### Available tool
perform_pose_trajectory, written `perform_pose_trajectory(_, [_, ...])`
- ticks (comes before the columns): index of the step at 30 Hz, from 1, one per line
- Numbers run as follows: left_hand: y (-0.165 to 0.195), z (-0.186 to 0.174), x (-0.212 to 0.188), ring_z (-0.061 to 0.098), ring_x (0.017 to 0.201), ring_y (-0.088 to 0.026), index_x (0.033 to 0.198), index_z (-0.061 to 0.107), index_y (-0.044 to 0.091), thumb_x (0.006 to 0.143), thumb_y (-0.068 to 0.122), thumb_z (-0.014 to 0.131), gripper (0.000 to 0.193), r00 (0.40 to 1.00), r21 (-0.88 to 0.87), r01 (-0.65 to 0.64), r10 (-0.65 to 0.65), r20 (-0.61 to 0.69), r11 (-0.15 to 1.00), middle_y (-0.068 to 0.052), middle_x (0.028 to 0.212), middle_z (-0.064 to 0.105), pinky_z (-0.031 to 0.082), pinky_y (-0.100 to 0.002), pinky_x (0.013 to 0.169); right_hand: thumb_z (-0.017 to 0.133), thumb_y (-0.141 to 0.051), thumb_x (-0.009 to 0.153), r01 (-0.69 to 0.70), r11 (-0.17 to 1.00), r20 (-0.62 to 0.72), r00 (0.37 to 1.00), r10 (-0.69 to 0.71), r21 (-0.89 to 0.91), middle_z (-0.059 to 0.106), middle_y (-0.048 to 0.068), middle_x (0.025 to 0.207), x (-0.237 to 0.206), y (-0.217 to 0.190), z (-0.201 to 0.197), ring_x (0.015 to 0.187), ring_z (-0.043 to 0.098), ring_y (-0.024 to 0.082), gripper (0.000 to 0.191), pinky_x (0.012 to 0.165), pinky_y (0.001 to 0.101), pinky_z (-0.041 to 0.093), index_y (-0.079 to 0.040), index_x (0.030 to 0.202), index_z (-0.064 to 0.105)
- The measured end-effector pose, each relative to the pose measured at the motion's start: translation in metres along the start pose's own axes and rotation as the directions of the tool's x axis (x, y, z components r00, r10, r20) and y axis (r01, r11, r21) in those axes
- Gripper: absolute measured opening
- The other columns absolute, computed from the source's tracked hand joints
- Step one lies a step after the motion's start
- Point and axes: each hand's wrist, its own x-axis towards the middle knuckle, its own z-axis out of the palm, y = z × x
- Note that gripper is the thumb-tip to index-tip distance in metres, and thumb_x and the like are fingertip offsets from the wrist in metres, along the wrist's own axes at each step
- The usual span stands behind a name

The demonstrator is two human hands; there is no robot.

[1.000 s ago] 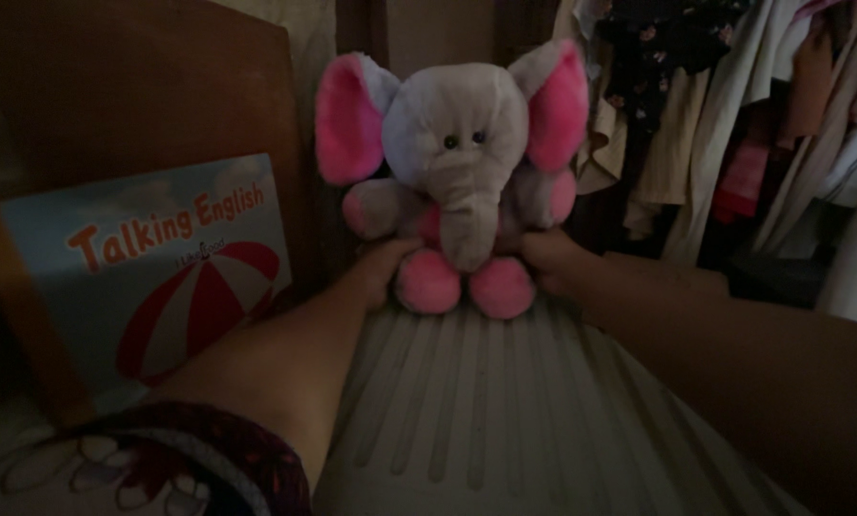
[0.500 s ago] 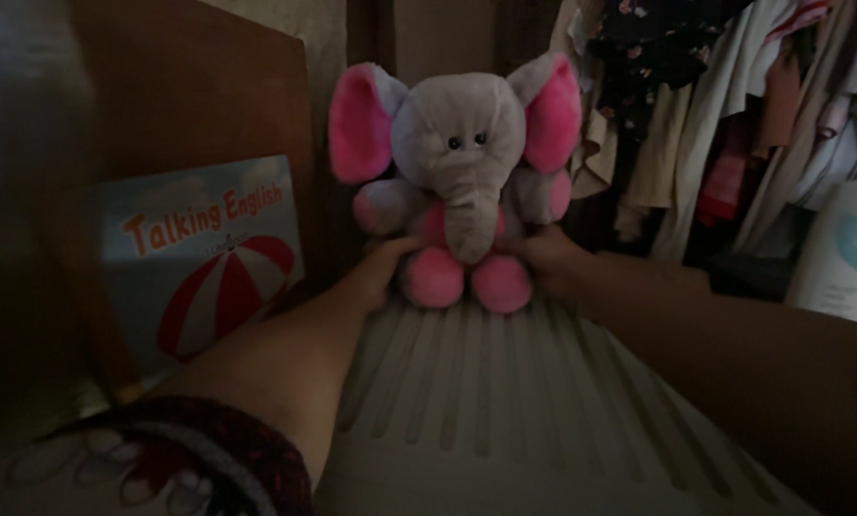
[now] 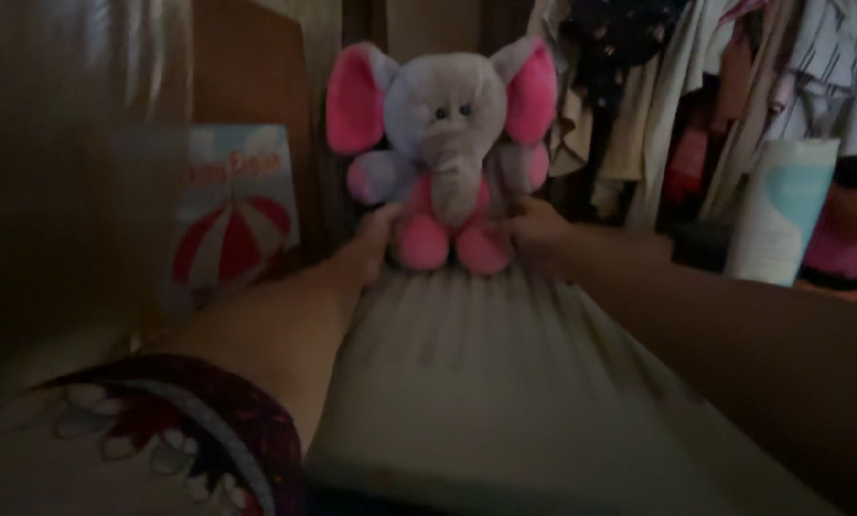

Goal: The person reorganizes items on top of a plastic drawer unit in a bedroom. They move a plush elephant, a bottle, a small box, and a plush toucan, open and close drawers, place the elephant and other items into drawers, and rearrange the remaining objects neatly on the surface.

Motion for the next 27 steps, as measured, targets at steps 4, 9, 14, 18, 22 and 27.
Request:
perform_pose_trajectory(4, [0.013, 0.009, -0.03, 0.051, 0.135, -0.028, 0.142, 0.052, 0.006, 0.078, 0.052, 0.07, 0.082, 0.967, 0.13, -0.018, 0.051, -0.25, 0.991, -0.01, 0.142, 0.056, 0.04, -0.046, 0.112, 0.082, -0.013, 0.081, 0.12, 0.985, -0.038, 0.991, -0.125, -0.127, 0.067, 0.009, 0.117, -0.003, 0.01, 0.002, 0.105, 0.065, 0.021, 0.058, 0.088, 0.0381, 0.054, 0.001, 0.133, 0.061])
perform_pose_trajectory(9, [0.032, 0.042, -0.066, 0.04, 0.144, -0.041, 0.152, 0.04, 0.005, 0.071, 0.054, 0.08, 0.103, 0.69, 0.437, -0.215, 0.453, -0.565, 0.873, -0.024, 0.155, 0.04, 0.035, -0.049, 0.118, 0.086, -0.013, 0.074, 0.241, 0.929, -0.082, 0.958, -0.274, -0.281, 0.067, 0.008, 0.129, -0.035, -0.002, 0.008, 0.113, 0.064, 0.019, 0.075, 0.094, 0.035, 0.054, -0.003, 0.141, 0.055])
perform_pose_trajectory(14, [0.048, 0.095, -0.108, 0.043, 0.133, -0.047, 0.133, 0.052, 0.009, 0.071, 0.049, 0.086, 0.081, 0.408, 0.738, -0.309, 0.784, -0.467, 0.6, -0.026, 0.141, 0.048, 0.036, -0.056, 0.111, 0.087, -0.017, 0.074, 0.202, 0.784, -0.132, 0.932, -0.339, -0.587, 0.071, 0.011, 0.125, -0.102, -0.033, -0.002, 0.112, 0.067, 0.023, 0.066, 0.093, 0.0373, 0.054, -0.007, 0.136, 0.064])
perform_pose_trajectory(18, [0.053, 0.153, -0.131, 0.05, 0.125, -0.045, 0.126, 0.055, 0.01, 0.075, 0.038, 0.085, 0.065, 0.373, 0.748, -0.494, 0.885, -0.279, 0.444, -0.021, 0.13, 0.053, 0.042, -0.055, 0.107, 0.078, -0.013, 0.078, -0.014, 0.824, -0.292, 0.938, -0.185, -0.566, 0.077, 0.013, 0.112, -0.147, -0.056, -0.025, 0.099, 0.078, 0.026, 0.06, 0.077, 0.0346, 0.062, -0.01, 0.136, 0.066])
perform_pose_trajectory(22, [0.035, 0.223, -0.127, 0.054, 0.123, -0.042, 0.125, 0.056, 0.011, 0.074, 0.034, 0.082, 0.062, 0.641, 0.643, -0.445, 0.723, -0.257, 0.623, -0.021, 0.13, 0.056, 0.045, -0.051, 0.104, 0.08, -0.02, 0.082, 0.07, 0.921, -0.256, 0.95, -0.18, -0.384, 0.073, 0.017, 0.112, -0.172, -0.056, -0.058, 0.095, 0.076, 0.031, 0.049, 0.068, 0.0341, 0.064, -0.002, 0.126, 0.071])
perform_pose_trajectory(27, [0.013, 0.277, -0.116, 0.055, 0.123, -0.044, 0.138, 0.051, 0.011, 0.072, 0.043, 0.083, 0.08, 0.845, 0.558, -0.288, 0.481, -0.234, 0.778, -0.026, 0.133, 0.055, 0.045, -0.049, 0.106, 0.091, -0.024, 0.069, -0.012, 0.607, -0.331, 0.847, -0.416, -0.794, 0.073, 0.017, 0.113, -0.181, -0.029, -0.098, 0.107, 0.069, 0.031, 0.063, 0.09, 0.0426, 0.056, -0.007, 0.125, 0.067])
